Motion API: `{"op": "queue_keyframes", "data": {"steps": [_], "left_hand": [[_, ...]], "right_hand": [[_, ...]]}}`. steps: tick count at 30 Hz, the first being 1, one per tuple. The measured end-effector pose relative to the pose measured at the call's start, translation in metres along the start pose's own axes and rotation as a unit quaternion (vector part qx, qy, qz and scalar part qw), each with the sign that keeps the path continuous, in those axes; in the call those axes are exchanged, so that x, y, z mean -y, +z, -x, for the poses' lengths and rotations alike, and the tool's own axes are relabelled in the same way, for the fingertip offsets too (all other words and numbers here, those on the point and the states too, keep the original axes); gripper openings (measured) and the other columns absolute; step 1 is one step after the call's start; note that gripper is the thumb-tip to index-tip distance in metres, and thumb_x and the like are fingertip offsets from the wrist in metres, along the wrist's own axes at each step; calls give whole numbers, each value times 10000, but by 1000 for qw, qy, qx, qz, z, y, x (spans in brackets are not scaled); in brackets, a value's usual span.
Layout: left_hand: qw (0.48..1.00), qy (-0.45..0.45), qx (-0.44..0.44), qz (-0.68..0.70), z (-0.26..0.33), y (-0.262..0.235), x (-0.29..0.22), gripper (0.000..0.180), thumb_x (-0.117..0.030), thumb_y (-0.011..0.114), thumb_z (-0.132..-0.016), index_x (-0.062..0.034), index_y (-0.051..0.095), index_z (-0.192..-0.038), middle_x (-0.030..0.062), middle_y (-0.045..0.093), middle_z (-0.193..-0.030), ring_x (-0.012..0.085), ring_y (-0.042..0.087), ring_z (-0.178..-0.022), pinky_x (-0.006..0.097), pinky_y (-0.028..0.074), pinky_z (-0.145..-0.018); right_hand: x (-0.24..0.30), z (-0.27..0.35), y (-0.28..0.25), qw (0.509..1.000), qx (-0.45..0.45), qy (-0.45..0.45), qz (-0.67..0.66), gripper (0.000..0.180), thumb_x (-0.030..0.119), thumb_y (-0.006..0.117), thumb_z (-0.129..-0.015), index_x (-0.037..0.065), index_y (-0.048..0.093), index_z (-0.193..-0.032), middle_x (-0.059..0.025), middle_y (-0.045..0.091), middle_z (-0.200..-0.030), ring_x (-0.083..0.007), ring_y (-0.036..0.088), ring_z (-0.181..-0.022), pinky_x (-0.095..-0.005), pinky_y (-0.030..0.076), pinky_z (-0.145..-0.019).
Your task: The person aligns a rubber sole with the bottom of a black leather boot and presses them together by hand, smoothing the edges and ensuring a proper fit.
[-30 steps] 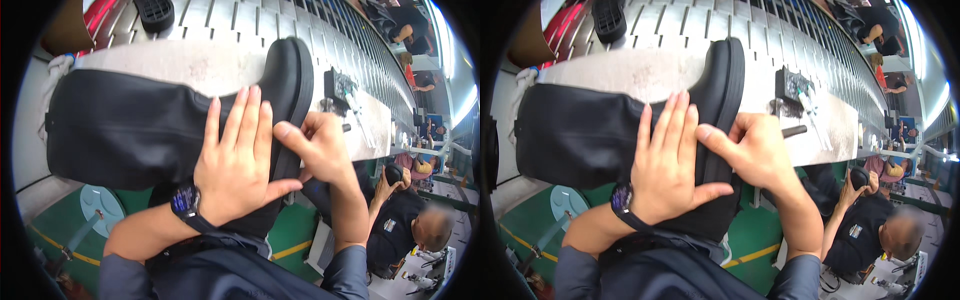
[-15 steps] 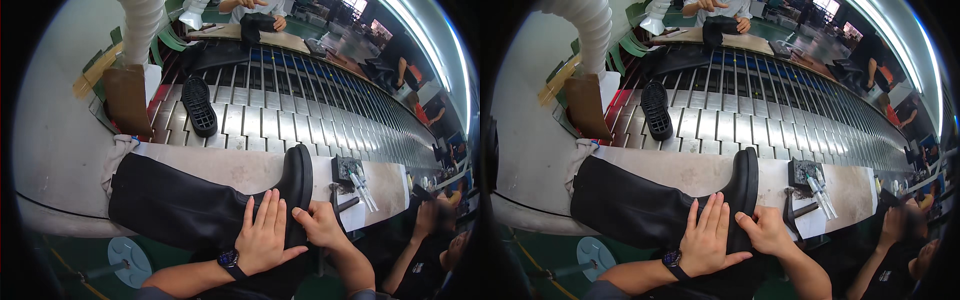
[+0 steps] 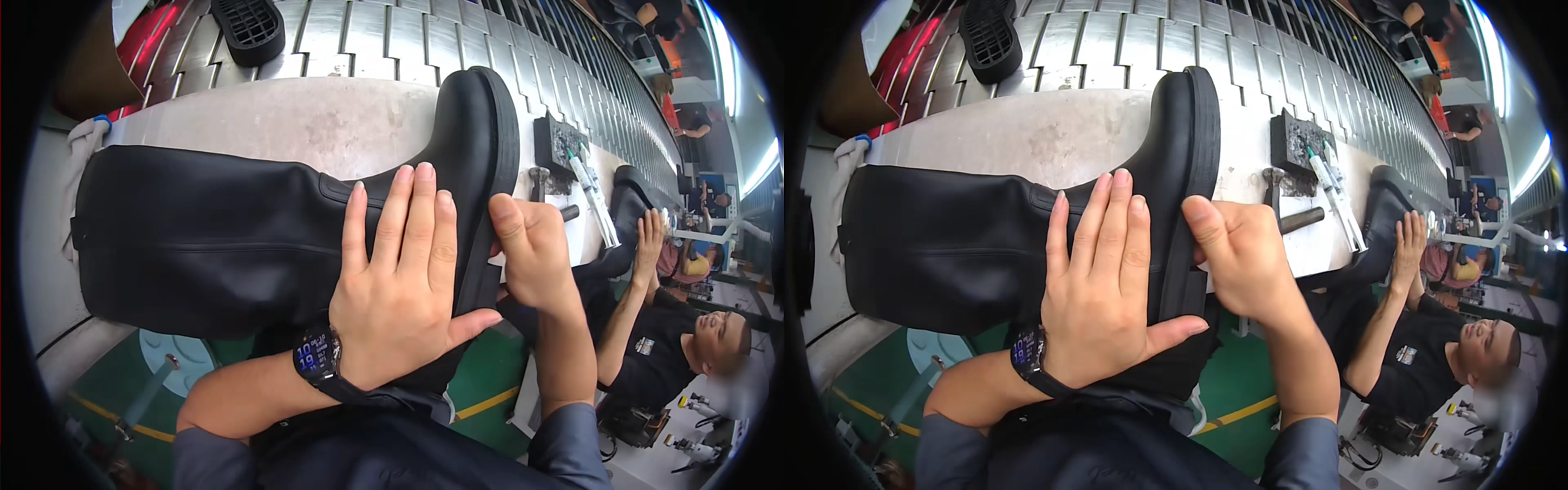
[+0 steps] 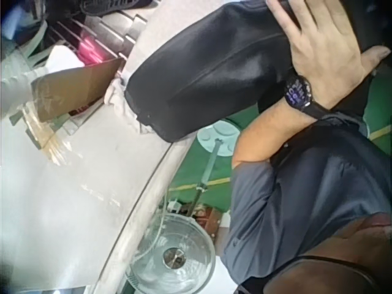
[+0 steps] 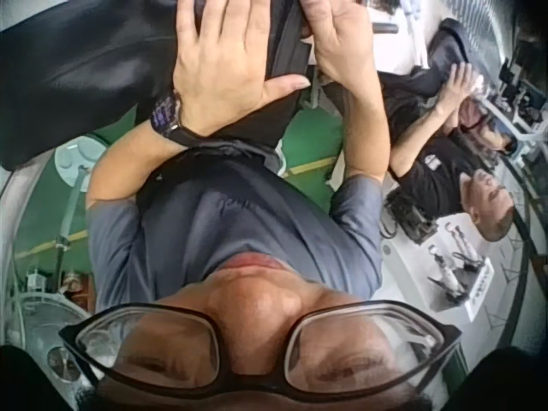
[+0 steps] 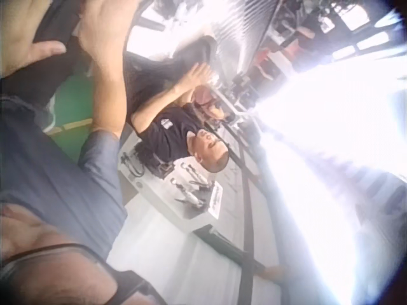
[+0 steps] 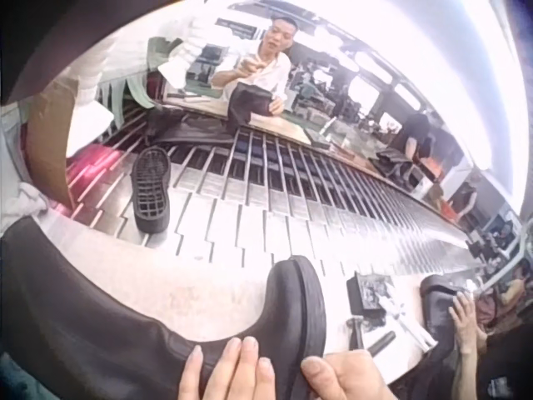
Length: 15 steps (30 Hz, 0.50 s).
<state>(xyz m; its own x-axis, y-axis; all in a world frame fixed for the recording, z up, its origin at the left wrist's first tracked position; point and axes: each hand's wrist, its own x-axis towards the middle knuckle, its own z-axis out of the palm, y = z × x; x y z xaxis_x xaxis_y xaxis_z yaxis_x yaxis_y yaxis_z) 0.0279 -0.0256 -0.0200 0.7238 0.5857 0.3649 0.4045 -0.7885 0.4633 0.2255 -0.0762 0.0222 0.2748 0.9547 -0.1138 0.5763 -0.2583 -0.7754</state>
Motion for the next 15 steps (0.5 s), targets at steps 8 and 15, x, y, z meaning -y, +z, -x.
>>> {"op": "queue_keyframes", "data": {"steps": [8,15], "left_hand": [[1000,0,-8,19,8,0,-2,1170,-777,637,-894,193,453,-1522,391,418,-1627,505,408,-1549,682,243,-1270],[999,5,-24,20,8,-4,0,1183,-749,698,-864,196,442,-1527,380,415,-1633,501,401,-1551,675,238,-1276]], "right_hand": [[27,5,-5,990,43,104,89,523,347,739,-1048,-60,611,-745,-197,577,-575,-254,596,-509,-420,474,-534],[19,12,-5,993,57,48,97,560,437,900,-900,-31,604,-819,-136,633,-650,-185,607,-590,-362,495,-557]]}}
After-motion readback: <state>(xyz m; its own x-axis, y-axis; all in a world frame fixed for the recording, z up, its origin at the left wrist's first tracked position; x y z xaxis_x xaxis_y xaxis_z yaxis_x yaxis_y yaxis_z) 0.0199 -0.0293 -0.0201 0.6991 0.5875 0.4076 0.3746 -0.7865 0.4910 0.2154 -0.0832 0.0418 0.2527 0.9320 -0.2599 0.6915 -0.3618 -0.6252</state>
